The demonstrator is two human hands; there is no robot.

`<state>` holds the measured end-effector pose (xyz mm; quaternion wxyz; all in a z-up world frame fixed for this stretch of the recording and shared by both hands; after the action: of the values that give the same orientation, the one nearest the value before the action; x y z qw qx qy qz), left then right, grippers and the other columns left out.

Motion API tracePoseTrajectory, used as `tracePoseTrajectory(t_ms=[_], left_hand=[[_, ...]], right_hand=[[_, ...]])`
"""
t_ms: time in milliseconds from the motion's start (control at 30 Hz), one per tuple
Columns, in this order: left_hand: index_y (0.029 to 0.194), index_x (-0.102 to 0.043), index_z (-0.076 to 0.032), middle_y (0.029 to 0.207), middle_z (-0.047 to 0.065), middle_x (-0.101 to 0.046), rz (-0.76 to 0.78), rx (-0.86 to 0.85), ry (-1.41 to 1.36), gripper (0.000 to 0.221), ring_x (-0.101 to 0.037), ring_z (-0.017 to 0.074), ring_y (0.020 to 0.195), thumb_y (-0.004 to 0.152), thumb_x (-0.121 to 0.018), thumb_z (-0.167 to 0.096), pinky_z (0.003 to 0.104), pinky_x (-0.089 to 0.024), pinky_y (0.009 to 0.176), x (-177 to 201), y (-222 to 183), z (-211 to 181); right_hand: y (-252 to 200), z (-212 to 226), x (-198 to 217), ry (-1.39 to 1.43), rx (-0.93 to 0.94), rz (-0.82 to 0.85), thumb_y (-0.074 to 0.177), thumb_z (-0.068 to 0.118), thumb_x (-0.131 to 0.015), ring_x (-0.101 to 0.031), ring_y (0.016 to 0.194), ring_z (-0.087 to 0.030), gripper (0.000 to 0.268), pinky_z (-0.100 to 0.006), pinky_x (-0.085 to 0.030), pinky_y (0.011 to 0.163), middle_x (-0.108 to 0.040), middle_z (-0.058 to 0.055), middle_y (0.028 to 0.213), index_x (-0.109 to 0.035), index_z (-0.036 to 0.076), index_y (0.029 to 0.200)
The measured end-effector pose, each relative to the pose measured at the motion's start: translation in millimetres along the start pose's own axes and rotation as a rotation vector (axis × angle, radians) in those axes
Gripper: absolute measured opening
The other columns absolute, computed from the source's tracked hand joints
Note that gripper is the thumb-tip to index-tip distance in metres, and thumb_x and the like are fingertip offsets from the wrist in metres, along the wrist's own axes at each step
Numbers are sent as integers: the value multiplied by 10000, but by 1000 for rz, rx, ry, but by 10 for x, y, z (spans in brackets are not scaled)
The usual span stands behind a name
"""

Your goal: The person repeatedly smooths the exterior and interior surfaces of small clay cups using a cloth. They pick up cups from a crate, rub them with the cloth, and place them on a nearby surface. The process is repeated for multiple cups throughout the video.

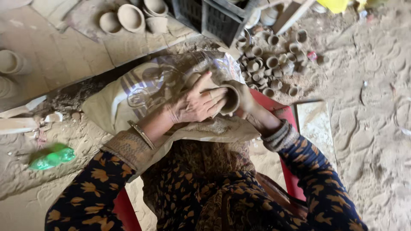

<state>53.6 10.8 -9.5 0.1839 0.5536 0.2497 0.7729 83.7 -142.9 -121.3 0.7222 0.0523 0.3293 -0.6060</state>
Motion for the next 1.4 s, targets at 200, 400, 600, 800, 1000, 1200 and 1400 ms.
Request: tracePoseTrajectory(t_ms=[200, 400, 600, 800, 1000, 1200, 1400], left_hand=[[1138, -679, -141, 1119, 120, -751, -373, 746, -156, 116, -686, 219, 1167, 1039, -718, -189, 555, -411, 1150, -185, -37, -427], [1042, -637, 103, 926, 276, -628, -551, 1379, -1183, 123, -573, 384, 810, 981, -657, -2, 469, -496, 719, -254, 109, -497], [1146, -620, -16, 958, 125, -696, -402, 1082, -444, 171, -672, 199, 837, 976, -607, -23, 479, -530, 819, 229, 380, -267], [1129, -659, -75, 973, 120, -733, -439, 1474, -680, 105, -693, 217, 818, 1102, -579, -136, 469, -588, 762, -315, 146, -450], [1191, -689, -46, 1147, 130, -747, -114, -141, 135, 230, -703, 275, 1172, 1080, -707, -247, 732, -392, 1114, -57, 75, -360], [1179, -631, -187, 1157, 38, -718, -579, 611, 94, 131, -663, 163, 1145, 1079, -712, -163, 582, -347, 1076, 231, 91, -177], [1348, -599, 20, 1269, 162, -679, -625, 1207, -1634, 389, -677, 175, 1086, 1021, -591, -191, 306, -605, 895, -269, 256, -443]], right_hand=[[-298, 451, -311, -1225, 1005, 44, 1037, 238, -722, -796, 841, -239, 295, -340, -656, 682, -789, -195, 1035, -656, -22, 1161], [-425, 541, -207, -839, 1044, 95, 1095, 334, -600, -786, 883, -228, 339, -372, -664, 719, -765, -182, 1039, -665, 8, 1159], [-49, 111, 117, -262, 154, 39, 1124, 381, -505, -688, 959, -208, 455, -341, -587, 856, -712, -165, 1091, -655, -41, 1200], [-150, 450, -149, -901, 752, 37, 1130, 294, -430, -737, 841, -191, 400, -349, -600, 744, -758, -102, 1004, -733, 34, 1147], [-40, -49, 177, -976, -121, -34, 973, 162, -587, -748, 693, -292, 521, -448, -608, 565, -771, -136, 1026, -477, 87, 1477], [-332, 558, -487, -1684, 1227, -42, 898, 322, -718, -752, 862, -219, 400, -583, -548, 841, -731, -95, 977, -634, 50, 1179], [-223, 665, 140, -314, 630, -70, 1031, 491, -546, -787, 845, -212, 475, -318, -645, 653, -787, -77, 1019, -658, 65, 1211]])
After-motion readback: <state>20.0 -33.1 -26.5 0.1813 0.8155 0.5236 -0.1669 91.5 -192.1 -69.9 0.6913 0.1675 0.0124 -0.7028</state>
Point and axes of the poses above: each hand's wrist, its own y-axis towards the middle knuckle, its own x-axis out of the back of the hand, z = x × y, the point moved 8 cm from there along y, towards the middle knuckle
